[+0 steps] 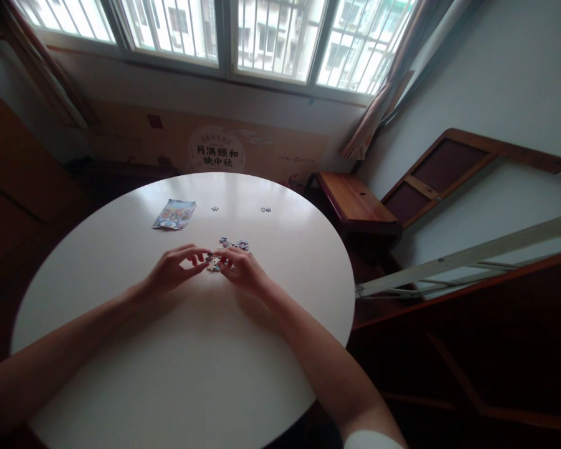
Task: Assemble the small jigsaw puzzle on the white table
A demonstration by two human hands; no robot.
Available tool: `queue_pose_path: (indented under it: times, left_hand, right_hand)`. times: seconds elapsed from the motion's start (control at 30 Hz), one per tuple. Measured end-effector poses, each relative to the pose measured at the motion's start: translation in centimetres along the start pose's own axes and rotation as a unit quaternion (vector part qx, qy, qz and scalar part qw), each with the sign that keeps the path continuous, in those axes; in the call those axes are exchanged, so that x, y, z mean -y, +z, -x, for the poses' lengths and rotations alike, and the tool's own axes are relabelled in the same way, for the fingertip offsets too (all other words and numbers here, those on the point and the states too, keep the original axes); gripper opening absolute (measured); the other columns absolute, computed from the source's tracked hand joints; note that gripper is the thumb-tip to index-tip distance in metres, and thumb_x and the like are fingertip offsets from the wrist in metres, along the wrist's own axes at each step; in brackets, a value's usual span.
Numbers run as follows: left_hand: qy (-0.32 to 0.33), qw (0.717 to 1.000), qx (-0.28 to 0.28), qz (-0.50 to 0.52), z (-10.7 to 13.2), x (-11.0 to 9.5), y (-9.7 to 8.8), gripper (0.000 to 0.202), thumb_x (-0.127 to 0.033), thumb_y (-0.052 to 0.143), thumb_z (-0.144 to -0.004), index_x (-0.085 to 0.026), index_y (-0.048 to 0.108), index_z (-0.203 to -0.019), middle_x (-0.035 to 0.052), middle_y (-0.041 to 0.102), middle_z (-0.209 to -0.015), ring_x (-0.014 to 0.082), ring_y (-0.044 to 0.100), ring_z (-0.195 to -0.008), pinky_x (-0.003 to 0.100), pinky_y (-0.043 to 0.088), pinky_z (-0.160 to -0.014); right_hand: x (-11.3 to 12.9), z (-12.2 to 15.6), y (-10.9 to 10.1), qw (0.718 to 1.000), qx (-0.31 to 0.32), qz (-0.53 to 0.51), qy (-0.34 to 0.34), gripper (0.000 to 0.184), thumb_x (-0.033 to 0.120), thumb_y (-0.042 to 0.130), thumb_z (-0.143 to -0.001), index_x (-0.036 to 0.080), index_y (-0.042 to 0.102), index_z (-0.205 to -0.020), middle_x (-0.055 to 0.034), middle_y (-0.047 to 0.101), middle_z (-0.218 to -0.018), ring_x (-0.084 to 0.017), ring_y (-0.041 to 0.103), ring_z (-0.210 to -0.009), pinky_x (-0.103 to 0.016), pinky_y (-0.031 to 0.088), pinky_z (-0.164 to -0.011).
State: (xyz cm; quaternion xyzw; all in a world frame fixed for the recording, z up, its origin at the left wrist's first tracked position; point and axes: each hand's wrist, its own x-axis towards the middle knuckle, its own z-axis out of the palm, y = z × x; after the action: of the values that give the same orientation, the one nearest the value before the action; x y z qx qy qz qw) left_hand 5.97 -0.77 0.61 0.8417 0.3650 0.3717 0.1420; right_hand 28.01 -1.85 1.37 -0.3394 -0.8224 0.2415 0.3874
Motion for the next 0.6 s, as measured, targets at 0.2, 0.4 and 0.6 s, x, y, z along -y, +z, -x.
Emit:
queue_pose_path:
  times: [0.2,0.4,0.6]
  left_hand:
    - [-0.006,1.000,0.008,0.002,0.09,0.11,0.04,0.028,-0.031,0.062,-0.084,-0.022,0.065,-0.111,0.0014,0.064,-0.081,0.0101,0.061,-0.066,0.021,0.050,-0.064]
    - [-0.014,1.000,0.001,-0.004,0.17,0.37,0.21,0.031,-0.033,0.062,-0.084,-0.022,0.063,-0.113,0.0004,0.065,-0.080,0.0099,0.061,-0.064,0.021,0.050,-0.063]
    - [-0.017,1.000,-0.004,-0.009,0.11,0.35,0.16,0.029,-0.035,0.061,-0.084,-0.021,0.065,-0.109,0.0009,0.065,-0.079,0.0099,0.061,-0.064,0.021,0.050,-0.063]
  right_hand:
    - [-0.03,0.00,-0.04,1.000,0.002,0.001,-0.007,0.030,0.018,0.054,-0.086,0.019,0.064,-0.115,-0.0043,0.063,-0.087,-0.010,0.057,-0.069,-0.025,0.049,-0.071]
    - [0.01,0.05,-0.13,1.000,0.004,0.004,-0.004,0.030,0.018,0.054,-0.086,0.019,0.064,-0.115,-0.0041,0.062,-0.086,-0.010,0.057,-0.069,-0.025,0.049,-0.071]
    - [-0.03,0.09,-0.10,1.000,0.003,0.005,-0.003,0.030,0.018,0.054,-0.086,0.018,0.064,-0.115,-0.0041,0.062,-0.086,-0.010,0.057,-0.068,-0.025,0.049,-0.070]
